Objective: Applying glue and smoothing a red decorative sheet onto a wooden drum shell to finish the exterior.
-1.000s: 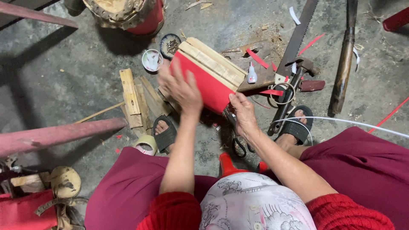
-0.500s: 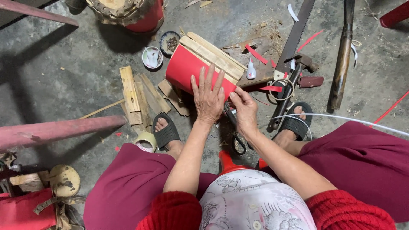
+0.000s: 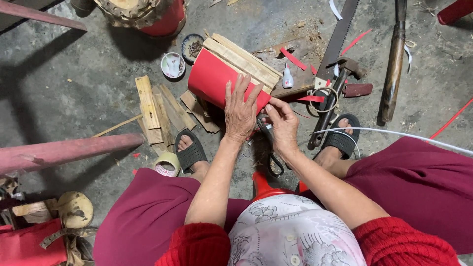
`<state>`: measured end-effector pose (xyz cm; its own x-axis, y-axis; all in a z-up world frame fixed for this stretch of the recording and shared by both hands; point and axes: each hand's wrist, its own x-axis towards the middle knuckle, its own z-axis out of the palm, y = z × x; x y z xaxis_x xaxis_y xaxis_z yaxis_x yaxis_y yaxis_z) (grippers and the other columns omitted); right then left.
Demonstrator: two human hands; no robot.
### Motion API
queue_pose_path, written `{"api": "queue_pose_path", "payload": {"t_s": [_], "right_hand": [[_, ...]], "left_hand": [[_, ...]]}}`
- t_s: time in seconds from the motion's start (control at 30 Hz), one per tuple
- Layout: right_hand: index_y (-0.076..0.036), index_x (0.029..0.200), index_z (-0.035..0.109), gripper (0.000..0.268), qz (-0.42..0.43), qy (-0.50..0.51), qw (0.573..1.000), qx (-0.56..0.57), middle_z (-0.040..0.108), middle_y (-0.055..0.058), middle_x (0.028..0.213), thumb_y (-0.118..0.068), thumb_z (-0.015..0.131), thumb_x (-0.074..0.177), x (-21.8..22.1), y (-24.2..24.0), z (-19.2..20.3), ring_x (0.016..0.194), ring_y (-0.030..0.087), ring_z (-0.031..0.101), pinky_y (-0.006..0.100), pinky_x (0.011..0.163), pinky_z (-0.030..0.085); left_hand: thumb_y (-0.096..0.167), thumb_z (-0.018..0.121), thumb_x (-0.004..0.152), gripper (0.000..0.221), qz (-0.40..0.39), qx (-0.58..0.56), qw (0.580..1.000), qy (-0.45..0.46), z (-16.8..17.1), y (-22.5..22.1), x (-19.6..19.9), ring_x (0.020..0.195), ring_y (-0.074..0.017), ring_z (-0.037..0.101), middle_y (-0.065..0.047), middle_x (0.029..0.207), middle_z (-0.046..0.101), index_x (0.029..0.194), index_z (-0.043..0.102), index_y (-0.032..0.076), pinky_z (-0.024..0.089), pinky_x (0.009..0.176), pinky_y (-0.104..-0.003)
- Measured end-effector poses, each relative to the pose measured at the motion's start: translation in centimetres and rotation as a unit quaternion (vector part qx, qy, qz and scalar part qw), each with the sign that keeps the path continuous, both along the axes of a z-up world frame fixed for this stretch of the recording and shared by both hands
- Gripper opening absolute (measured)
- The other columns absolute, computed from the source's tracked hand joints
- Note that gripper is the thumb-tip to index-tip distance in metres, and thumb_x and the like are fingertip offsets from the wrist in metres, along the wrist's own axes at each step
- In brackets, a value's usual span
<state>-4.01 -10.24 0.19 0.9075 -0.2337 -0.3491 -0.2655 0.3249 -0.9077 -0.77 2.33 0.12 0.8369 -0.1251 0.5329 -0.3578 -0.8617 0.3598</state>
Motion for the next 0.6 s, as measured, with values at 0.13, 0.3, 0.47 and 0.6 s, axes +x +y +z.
{"api": "queue_pose_path", "payload": {"t_s": [0.13, 0.3, 0.47, 0.6], "right_hand": [[-0.006, 0.116, 0.074, 0.024, -0.013, 0.007, 1.000, -0.012, 0.071, 0.007, 0.100, -0.011, 0.078, 0.093, 0.5, -0.2, -0.5, 0.084, 0.014, 0.070, 0.026, 0.064, 0.064], [-0.008, 0.111, 0.075, 0.022, -0.006, 0.008, 0.999, -0.030, 0.069, 0.004, 0.096, -0.013, 0.081, 0.091, 0.7, 0.0, 0.4, 0.083, 0.011, 0.066, 0.024, 0.062, 0.061], [-0.009, 0.107, 0.075, 0.018, 0.015, -0.015, 0.998, -0.057, 0.067, 0.001, 0.093, -0.013, 0.080, 0.091, 0.8, 0.0, 1.6, 0.082, 0.008, 0.062, 0.022, 0.064, 0.058], [-0.009, 0.107, 0.076, 0.017, 0.025, -0.027, 0.997, -0.069, 0.068, 0.002, 0.093, -0.013, 0.081, 0.091, 1.0, -0.5, 0.3, 0.083, 0.009, 0.063, 0.024, 0.064, 0.060]], "left_hand": [[0.016, 0.054, 0.103, 0.037, -0.008, -0.033, 0.999, 0.027, 0.6, 0.1, -0.1, 0.146, -0.0314, 0.044, -0.010, 0.150, 0.051, 0.137, 0.064, 0.027, 0.024, 0.126, -0.054], [0.017, 0.057, 0.102, 0.038, -0.016, -0.046, 0.997, 0.054, 1.1, 0.1, -0.2, 0.148, -0.0312, 0.042, -0.010, 0.151, 0.050, 0.136, 0.064, 0.032, 0.021, 0.127, -0.054], [0.015, 0.056, 0.103, 0.024, -0.035, -0.081, 0.995, 0.055, 1.2, 0.0, -0.2, 0.148, -0.0342, 0.040, -0.013, 0.152, 0.048, 0.122, 0.068, 0.024, 0.019, 0.126, -0.058], [0.016, 0.057, 0.102, 0.025, -0.034, -0.073, 0.995, 0.066, 1.7, 0.0, -0.2, 0.149, -0.0335, 0.039, -0.013, 0.151, 0.048, 0.124, 0.068, 0.024, 0.017, 0.126, -0.058]]}}
